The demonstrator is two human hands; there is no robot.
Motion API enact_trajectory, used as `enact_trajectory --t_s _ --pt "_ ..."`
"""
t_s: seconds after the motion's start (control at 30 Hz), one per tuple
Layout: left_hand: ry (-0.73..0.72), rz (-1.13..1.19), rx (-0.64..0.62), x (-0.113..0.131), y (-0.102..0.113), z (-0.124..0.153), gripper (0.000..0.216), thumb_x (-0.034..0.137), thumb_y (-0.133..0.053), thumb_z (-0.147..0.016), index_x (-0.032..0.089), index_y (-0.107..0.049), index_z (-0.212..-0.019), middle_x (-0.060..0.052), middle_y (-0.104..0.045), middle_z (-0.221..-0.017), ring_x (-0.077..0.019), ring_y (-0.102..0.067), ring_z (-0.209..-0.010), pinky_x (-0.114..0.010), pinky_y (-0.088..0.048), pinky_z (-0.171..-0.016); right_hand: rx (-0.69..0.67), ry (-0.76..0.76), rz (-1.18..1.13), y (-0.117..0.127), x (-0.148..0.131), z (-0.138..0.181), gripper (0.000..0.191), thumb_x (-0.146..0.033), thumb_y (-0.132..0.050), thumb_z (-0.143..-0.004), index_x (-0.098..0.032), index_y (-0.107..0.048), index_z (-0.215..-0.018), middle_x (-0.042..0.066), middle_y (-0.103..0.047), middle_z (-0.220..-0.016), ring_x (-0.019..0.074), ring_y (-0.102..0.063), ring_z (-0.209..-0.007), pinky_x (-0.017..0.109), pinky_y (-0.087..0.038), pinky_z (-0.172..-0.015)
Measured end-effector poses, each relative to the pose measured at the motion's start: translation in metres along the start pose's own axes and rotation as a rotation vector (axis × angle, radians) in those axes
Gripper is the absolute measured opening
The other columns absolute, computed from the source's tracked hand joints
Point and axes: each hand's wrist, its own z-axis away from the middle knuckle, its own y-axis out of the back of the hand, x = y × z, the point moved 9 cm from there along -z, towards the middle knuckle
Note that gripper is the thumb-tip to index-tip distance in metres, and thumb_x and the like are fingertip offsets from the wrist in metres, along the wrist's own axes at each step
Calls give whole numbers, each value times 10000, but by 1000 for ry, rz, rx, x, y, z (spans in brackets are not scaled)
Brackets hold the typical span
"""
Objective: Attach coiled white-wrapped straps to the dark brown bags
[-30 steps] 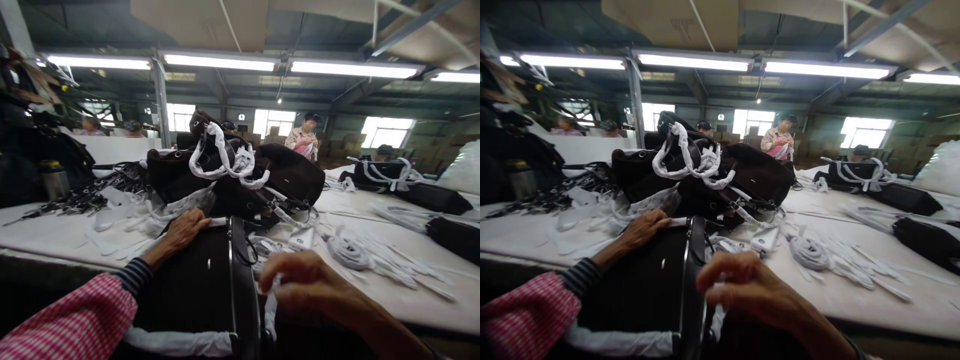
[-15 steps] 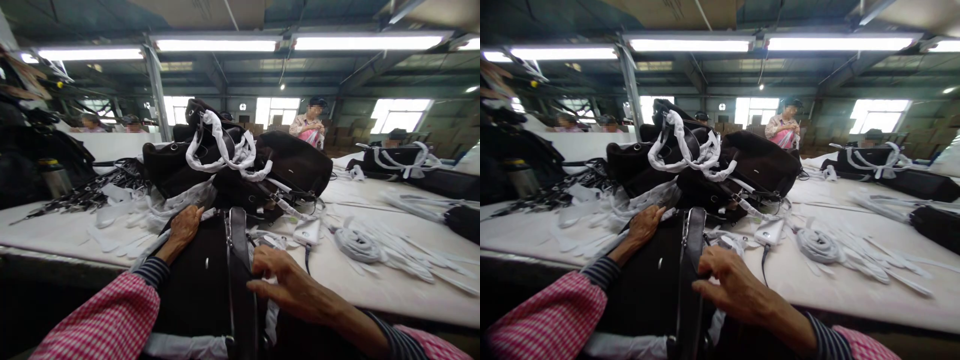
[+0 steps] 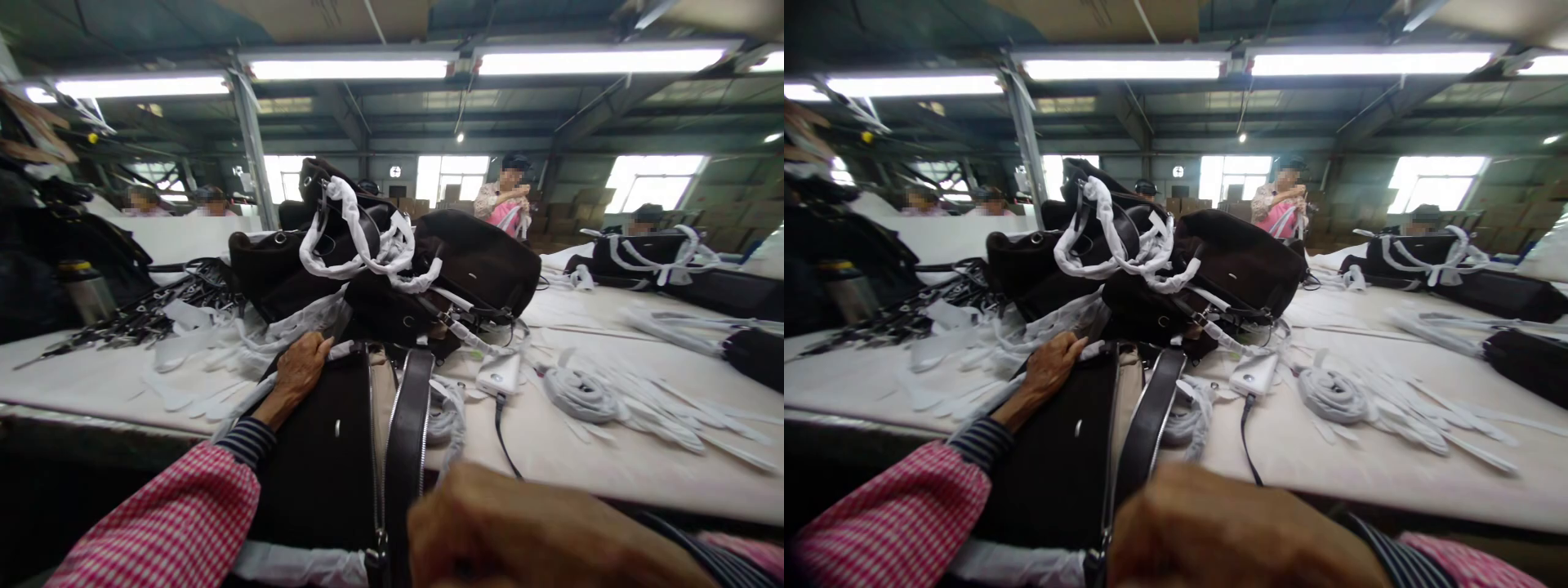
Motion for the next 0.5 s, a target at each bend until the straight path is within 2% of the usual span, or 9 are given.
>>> enact_trajectory --t_s 0.07,0.13,0.2,0.27,0.3,0.33,0.4,0.47,0.5 --pt "-29 47 16 2 4 0 312 436 -415 -1031 217 -562 -865 -37 -683 -893 -230 -653 -851 -309 -392 -697 195 1 -1 36 13 -31 334 -470 -592 -978 -207 -678 -791 -7 -620 -750 135 -553 -674 261 -411 -619" --pt "-43 89 28 3 10 1 271 433 -427 -1027 221 -566 -930 -23 -682 -890 -221 -652 -837 -311 -413 -714 431 -26 14 66 39 -58 278 -337 -564 -994 -180 -640 -778 -9 -591 -735 135 -524 -691 265 -392 -649" --pt "-89 122 67 10 21 6 239 417 -444 -1021 219 -571 -979 -35 -684 -942 -230 -648 -897 -328 -447 -787 513 -99 110 73 73 -81 69 -142 -622 -892 -174 -639 -834 5 -629 -841 159 -562 -810 279 -401 -737" --pt "-256 138 122 35 37 21 214 386 -464 -1020 212 -589 -1011 -64 -680 -1031 -255 -618 -1031 -361 -452 -904 527 -152 202 70 100 -98 167 -56 -628 -813 -168 -634 -936 24 -643 -929 179 -576 -871 297 -402 -785" --pt "-393 133 118 54 43 35 206 367 -469 -1025 209 -602 -1024 -75 -676 -1072 -265 -593 -1089 -380 -439 -954 525 -155 239 68 108 -104 217 -49 -624 -801 -163 -626 -985 35 -644 -964 187 -577 -889 302 -400 -796" --pt "-553 118 72 75 45 52 204 355 -470 -1035 213 -616 -1034 -74 -674 -1096 -267 -574 -1117 -394 -424 -978 517 -148 266 67 113 -109 228 -58 -616 -807 -157 -618 -1013 45 -645 -980 191 -577 -891 304 -398 -794" --pt "-851 58 -160 113 33 92 198 351 -468 -1060 239 -631 -1046 -41 -679 -1116 -244 -570 -1098 -394 -405 -975 477 -132 289 65 116 -116 174 -89 -589 -837 -153 -617 -996 49 -652 -966 191 -574 -874 294 -387 -765" --pt "-1012 -3 -338 131 22 125 180 380 -495 -1062 253 -624 -1060 -17 -675 -1129 -232 -561 -1096 -392 -391 -963 410 -168 306 65 118 -122 100 -107 -565 -852 -159 -623 -914 36 -656 -883 179 -566 -804 280 -362 -708" --pt "-1047 -27 -363 135 21 133 181 394 -510 -1058 249 -616 -1066 -18 -668 -1139 -234 -552 -1101 -397 -383 -964 385 -198 327 65 120 -125 89 -116 -559 -856 -160 -628 -889 32 -657 -851 172 -560 -770 277 -347 -685"
